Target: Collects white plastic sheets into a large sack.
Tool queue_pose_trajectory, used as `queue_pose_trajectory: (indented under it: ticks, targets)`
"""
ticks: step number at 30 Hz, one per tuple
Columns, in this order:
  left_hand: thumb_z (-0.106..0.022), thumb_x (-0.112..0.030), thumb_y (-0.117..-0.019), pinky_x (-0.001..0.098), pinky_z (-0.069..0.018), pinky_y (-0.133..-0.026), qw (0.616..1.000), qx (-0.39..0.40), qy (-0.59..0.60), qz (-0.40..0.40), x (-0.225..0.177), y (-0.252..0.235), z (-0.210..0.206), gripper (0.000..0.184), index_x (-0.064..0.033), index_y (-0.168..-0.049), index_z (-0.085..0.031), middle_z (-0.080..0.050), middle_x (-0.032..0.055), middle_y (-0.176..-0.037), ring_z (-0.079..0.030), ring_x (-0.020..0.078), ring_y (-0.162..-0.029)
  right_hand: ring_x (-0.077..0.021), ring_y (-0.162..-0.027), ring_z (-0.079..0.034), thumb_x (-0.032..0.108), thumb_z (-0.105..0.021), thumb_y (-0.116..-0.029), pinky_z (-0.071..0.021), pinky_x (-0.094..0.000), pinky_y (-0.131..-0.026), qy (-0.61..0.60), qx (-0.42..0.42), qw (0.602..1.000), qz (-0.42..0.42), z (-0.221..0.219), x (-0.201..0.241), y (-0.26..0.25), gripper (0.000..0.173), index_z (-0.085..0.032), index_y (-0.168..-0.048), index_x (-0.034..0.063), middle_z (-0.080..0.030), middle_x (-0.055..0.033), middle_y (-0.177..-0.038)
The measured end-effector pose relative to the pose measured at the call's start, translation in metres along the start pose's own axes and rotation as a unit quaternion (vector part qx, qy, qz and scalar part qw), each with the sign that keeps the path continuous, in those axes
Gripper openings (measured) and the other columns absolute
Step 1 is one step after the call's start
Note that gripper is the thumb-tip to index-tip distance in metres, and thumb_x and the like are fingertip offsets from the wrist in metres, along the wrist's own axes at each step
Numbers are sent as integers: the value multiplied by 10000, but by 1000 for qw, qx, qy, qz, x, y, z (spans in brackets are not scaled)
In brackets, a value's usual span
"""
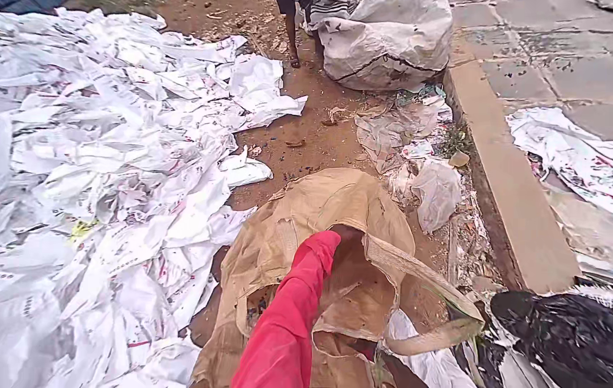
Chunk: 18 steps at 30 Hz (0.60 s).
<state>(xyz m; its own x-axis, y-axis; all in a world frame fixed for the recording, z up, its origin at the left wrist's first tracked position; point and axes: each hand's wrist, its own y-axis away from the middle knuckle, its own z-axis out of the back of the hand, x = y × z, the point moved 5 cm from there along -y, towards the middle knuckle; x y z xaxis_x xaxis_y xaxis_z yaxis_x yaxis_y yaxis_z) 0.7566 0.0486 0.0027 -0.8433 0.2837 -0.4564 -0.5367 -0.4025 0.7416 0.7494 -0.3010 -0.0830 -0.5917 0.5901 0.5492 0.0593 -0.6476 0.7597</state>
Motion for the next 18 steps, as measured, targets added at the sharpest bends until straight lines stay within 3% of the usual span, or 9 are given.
queue_pose_trajectory:
  ticks: [1,3,6,8,10,12,13,16,18]
  targets:
    - [-459,-391,-1098,545,-321,-1199,999,17,-35,20,-5,5,8,573,84,-1408,-540,-513,273,-1495,-459,374,-1438,-458,-1337,-558,249,-568,-1063,-416,-616,-1129,8,39,999,-2,24,15,-10,633,-321,-1607,42,-527,-287,-1486]
    - [-458,-353,-1101,576,-331,-1181,993,27,-100,49,-17,4,37,553,116,-1379,-544,-508,306,-1482,-462,410,-1430,-444,-1222,-642,275,-463,-1106,-456,-608,-1076,50,80,995,32,75,51,-27,500,-438,-1533,15,-652,-281,-1318]
    - [-486,-343,-1082,622,-355,-1147,983,8,-169,69,-31,-5,70,537,115,-1354,-561,-529,309,-1456,-482,436,-1404,-456,-1106,-684,192,-430,-1099,-495,-618,-985,84,32,986,142,138,111,-33,382,-606,-1352,-34,-702,-286,-1165]
    - [-527,-354,-1055,654,-335,-1148,974,-8,-208,86,-31,-18,77,548,100,-1360,-565,-530,301,-1459,-468,450,-1409,-415,-1268,-621,125,-513,-1057,-473,-546,-1079,127,-38,973,192,167,139,-46,371,-604,-1385,-24,-640,-261,-1351]
    - [-557,-324,-1038,676,-294,-1158,967,-19,-229,111,-25,-24,73,542,112,-1360,-559,-500,321,-1476,-430,473,-1425,-377,-1502,-386,51,-614,-985,-310,-571,-1208,205,-43,958,194,183,147,-74,503,-527,-1478,-1,-457,-209,-1581]
    - [-568,-203,-1035,638,-293,-1184,968,-30,-211,133,-17,-17,67,505,150,-1392,-508,-448,341,-1510,-390,478,-1453,-333,-1583,-217,-64,-607,-946,-304,-610,-1187,315,6,936,155,184,138,-102,664,-406,-1570,41,-277,-123,-1699]
    - [-562,-161,-1033,617,-293,-1195,970,-35,-197,137,-8,-15,62,496,164,-1401,-490,-437,347,-1517,-385,478,-1457,-338,-1587,-201,-116,-562,-942,-321,-599,-1180,361,31,922,136,181,129,-113,702,-359,-1595,46,-226,-116,-1717]
    - [-536,-140,-1035,590,-315,-1186,970,-26,-217,108,23,-3,36,449,151,-1377,-526,-499,330,-1473,-445,464,-1417,-367,-1478,-428,-58,-436,-1032,-370,-581,-1153,297,7,951,85,170,91,-132,496,-503,-1514,38,-453,-158,-1601]
    - [-504,-14,-1017,540,-220,-1242,973,-70,-213,60,50,3,8,467,124,-1460,-457,-438,302,-1548,-369,429,-1484,-385,-1467,-432,67,-485,-1062,-316,-554,-1204,255,24,966,41,168,70,-141,428,-516,-1480,-21,-493,-230,-1545]
